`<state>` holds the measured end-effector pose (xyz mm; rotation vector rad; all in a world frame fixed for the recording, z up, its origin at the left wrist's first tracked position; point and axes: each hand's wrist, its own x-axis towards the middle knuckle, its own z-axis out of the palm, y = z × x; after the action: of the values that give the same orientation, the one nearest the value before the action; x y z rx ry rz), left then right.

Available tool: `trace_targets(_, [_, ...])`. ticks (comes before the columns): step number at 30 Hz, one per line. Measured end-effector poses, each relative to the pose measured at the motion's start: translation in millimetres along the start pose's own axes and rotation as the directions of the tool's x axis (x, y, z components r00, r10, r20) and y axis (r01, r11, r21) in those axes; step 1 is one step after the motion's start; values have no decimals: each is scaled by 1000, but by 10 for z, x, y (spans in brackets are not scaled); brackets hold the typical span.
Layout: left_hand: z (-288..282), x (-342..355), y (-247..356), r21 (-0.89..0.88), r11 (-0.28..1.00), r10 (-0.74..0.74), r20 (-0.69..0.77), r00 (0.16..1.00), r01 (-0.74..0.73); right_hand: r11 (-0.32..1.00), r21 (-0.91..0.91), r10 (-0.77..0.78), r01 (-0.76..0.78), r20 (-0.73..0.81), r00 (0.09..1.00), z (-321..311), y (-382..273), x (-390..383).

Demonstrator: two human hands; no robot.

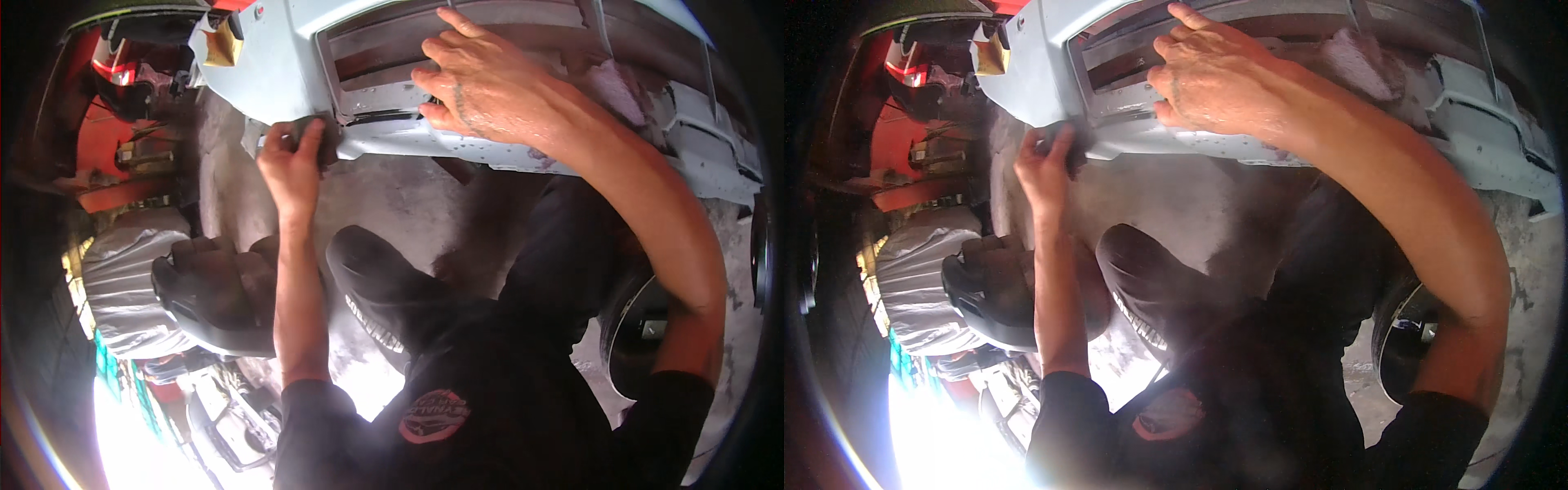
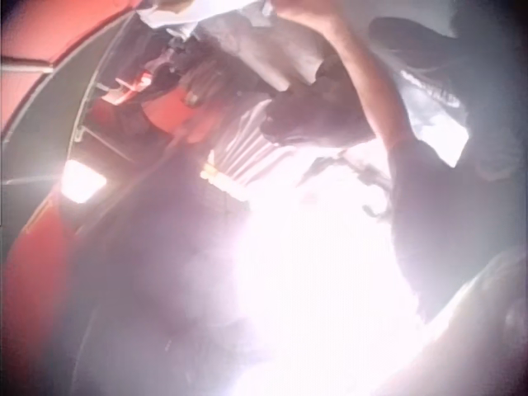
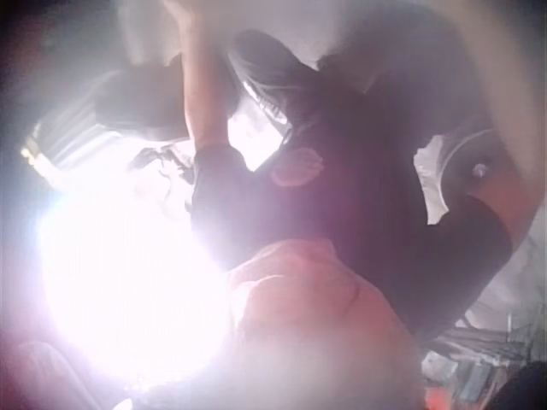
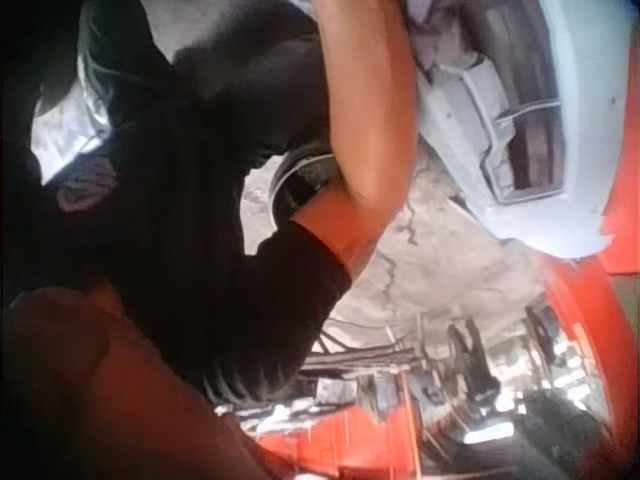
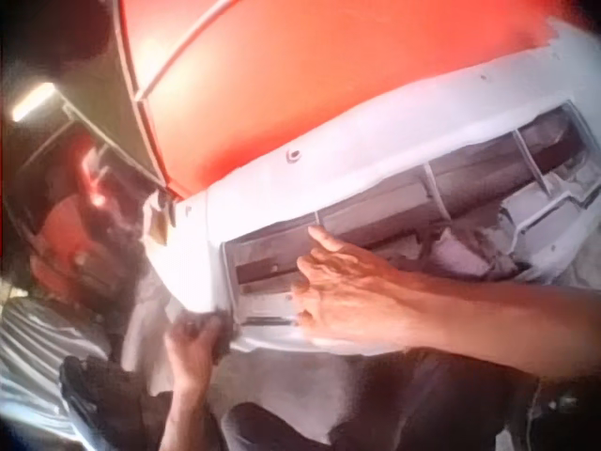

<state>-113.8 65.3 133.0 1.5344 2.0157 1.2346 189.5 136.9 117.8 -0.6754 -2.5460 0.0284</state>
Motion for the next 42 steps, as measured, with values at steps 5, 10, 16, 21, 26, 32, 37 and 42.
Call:
trace_targets(5, [-254, 16, -38, -277, 961, 0, 34, 999, 9, 985, -97, -143, 144, 8, 990, -35, -88, 43])
trace_targets(10, [-127, -19, -108, -338, 939, 1, 177, 984, 60, 973, -150, 193, -173, 132, 972, 67, -222, 106])
trace_targets(16, [-245, 9, -40, -424, 837, -175, 391, 904, 346, 960, -210, 205, -183, 90, 975, -21, -373, 260])
trace_targets(21, [-256, -397, 402, -349, 886, -139, 427, 894, 304, 493, 619, 663, -611, 187, 725, 3, -1431, 447])
trace_targets(26, [-761, -766, 1426, -105, 979, -58, 682, 729, 176, -459, 807, 816, -371, 548, 184, -686, -2102, 622])
trace_targets(32, [-1357, -647, 2379, -98, 874, -243, 759, 604, 476, -445, 760, 815, -474, 563, 138, -1600, -2398, 457])
trace_targets(37, [-1662, -247, 2806, -38, 894, -237, 806, 542, 447, -371, 815, 787, -445, 530, 316, -2220, -2463, 803])
trace_targets(42, [-1645, 179, 2733, -16, 913, -198, 856, 478, 408, -533, 773, 748, -344, 620, 236, -2151, -2296, 1095])
